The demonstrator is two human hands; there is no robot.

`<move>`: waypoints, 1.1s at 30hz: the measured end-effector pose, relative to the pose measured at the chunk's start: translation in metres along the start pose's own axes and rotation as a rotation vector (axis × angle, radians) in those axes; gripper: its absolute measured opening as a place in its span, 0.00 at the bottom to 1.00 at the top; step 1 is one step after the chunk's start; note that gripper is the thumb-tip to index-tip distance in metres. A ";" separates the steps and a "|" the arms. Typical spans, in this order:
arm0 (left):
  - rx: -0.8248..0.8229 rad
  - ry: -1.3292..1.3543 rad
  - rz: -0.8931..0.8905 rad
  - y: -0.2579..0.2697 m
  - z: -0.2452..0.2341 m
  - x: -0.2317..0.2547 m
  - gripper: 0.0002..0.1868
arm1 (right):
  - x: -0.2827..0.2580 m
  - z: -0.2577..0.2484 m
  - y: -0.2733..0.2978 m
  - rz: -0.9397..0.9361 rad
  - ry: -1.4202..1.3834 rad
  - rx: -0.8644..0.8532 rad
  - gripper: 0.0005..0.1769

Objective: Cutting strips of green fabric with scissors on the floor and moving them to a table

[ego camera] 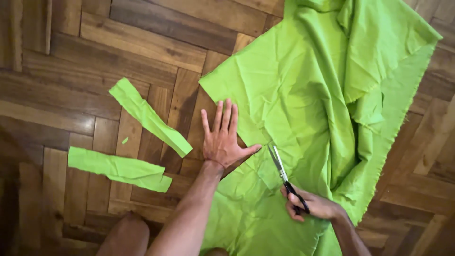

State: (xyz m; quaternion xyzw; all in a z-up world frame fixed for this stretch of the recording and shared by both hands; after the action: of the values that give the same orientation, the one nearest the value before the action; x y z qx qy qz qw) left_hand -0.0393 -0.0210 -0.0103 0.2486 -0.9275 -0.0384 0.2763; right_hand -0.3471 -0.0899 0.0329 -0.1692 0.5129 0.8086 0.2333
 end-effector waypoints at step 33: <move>-0.023 0.082 -0.021 0.001 0.000 -0.003 0.78 | -0.003 -0.048 -0.010 0.133 0.272 0.054 0.28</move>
State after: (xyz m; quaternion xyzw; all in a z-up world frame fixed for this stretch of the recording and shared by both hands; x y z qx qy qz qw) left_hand -0.0377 -0.0186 -0.0110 0.2567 -0.9122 -0.0417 0.3165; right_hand -0.3371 -0.1302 0.0067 -0.2365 0.5716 0.7777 0.1119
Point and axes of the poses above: each hand's wrist, its own y-axis away from the middle knuckle, its own z-axis out of the palm, x = y × z, the point moved 5 cm from there along -y, towards the middle knuckle, and after that the axes turned 11 degrees about y, right-handed, at the moved point
